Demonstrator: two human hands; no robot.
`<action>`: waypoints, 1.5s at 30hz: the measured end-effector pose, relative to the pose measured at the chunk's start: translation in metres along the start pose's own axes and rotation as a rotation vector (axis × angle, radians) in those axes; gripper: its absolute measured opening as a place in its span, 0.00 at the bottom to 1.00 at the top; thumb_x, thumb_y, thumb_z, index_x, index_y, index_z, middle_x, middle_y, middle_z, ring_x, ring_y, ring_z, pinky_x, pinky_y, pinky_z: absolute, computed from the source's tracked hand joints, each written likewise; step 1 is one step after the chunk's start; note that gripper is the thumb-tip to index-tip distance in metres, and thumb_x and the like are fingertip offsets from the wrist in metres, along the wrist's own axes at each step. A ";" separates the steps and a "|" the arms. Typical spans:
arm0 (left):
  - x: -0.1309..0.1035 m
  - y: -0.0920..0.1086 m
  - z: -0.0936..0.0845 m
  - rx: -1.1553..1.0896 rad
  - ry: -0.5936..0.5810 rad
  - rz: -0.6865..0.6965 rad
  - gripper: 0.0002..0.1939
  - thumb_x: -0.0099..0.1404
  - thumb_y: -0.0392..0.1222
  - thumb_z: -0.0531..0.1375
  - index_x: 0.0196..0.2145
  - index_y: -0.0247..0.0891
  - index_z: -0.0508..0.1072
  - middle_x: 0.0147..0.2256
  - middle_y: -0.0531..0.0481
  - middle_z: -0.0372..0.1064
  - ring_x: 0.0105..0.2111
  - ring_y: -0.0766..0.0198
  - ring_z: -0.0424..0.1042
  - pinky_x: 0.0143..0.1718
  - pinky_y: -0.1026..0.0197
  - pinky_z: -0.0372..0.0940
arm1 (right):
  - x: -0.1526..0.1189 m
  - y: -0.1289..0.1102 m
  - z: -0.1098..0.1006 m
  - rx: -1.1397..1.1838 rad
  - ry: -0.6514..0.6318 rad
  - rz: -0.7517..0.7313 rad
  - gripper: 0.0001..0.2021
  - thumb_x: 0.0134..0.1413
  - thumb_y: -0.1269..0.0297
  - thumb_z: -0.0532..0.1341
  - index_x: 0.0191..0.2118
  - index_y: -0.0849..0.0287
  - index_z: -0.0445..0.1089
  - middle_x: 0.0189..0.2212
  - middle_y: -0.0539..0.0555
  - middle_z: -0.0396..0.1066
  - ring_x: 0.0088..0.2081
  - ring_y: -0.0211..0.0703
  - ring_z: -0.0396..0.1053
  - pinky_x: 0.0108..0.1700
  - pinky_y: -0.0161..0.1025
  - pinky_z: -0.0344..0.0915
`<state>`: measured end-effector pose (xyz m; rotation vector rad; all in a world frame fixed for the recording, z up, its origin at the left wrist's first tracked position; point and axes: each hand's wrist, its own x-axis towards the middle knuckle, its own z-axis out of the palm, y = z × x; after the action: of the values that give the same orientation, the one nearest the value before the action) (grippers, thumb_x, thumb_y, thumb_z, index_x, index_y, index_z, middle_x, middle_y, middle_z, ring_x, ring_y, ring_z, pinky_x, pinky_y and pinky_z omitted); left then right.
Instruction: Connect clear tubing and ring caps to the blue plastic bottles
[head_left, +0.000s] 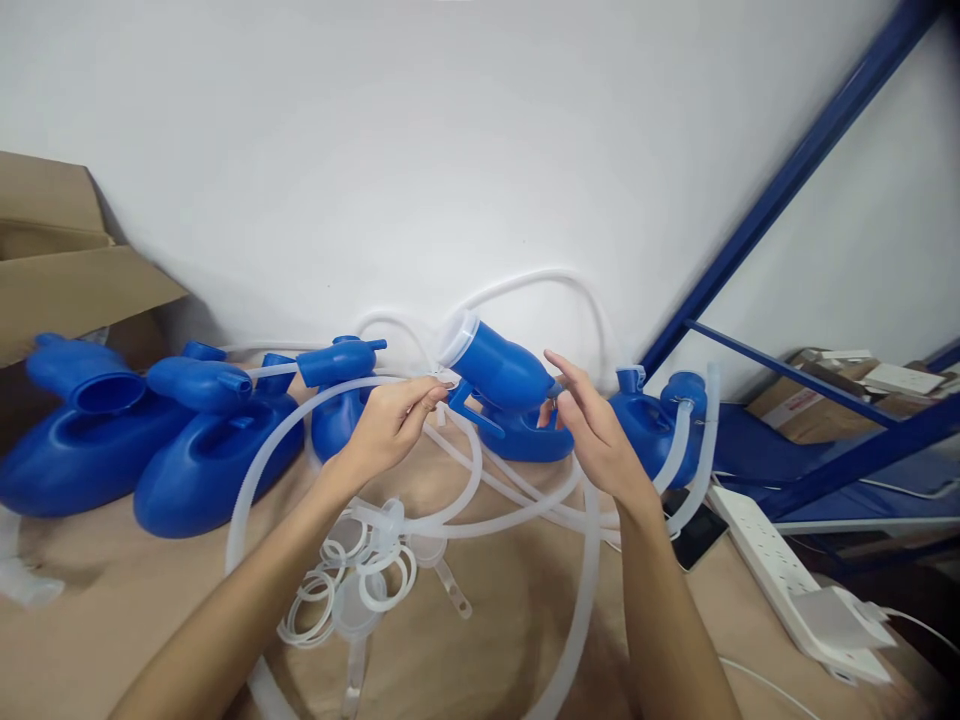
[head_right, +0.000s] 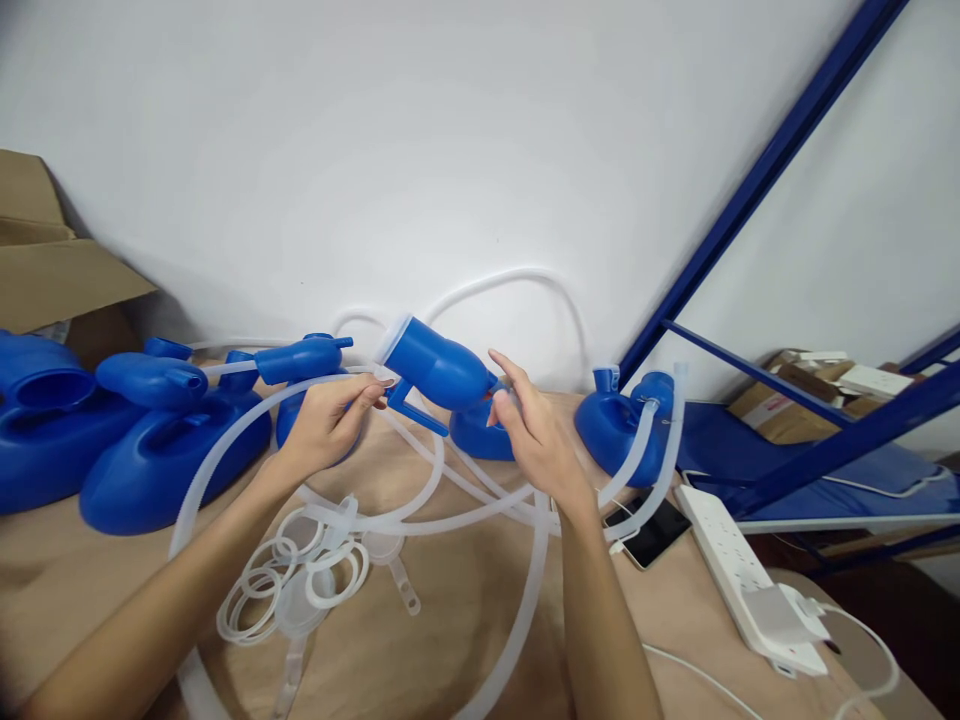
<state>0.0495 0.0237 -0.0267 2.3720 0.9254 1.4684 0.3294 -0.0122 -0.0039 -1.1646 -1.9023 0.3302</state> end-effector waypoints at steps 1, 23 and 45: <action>0.000 0.000 0.001 0.012 -0.009 0.023 0.22 0.79 0.50 0.50 0.38 0.38 0.79 0.33 0.48 0.81 0.33 0.59 0.79 0.37 0.61 0.69 | 0.000 -0.003 0.001 -0.010 -0.006 0.011 0.36 0.67 0.35 0.52 0.72 0.49 0.58 0.36 0.55 0.75 0.36 0.53 0.73 0.43 0.51 0.71; 0.007 0.039 -0.018 -0.018 0.001 -0.304 0.28 0.73 0.61 0.56 0.57 0.36 0.77 0.49 0.42 0.80 0.42 0.52 0.79 0.43 0.56 0.72 | -0.012 -0.045 0.029 -0.577 0.055 -0.234 0.34 0.59 0.40 0.67 0.64 0.55 0.66 0.55 0.59 0.79 0.49 0.59 0.80 0.40 0.46 0.74; 0.005 0.003 0.004 -0.423 0.161 -0.640 0.23 0.72 0.57 0.54 0.44 0.34 0.78 0.41 0.42 0.81 0.42 0.52 0.79 0.41 0.56 0.70 | -0.020 -0.050 0.045 -0.639 0.172 -0.483 0.27 0.63 0.48 0.67 0.59 0.62 0.73 0.52 0.59 0.81 0.41 0.51 0.83 0.35 0.40 0.72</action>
<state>0.0554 0.0245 -0.0235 1.4863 1.1318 1.4120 0.2686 -0.0461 -0.0111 -1.0223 -2.1145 -0.6630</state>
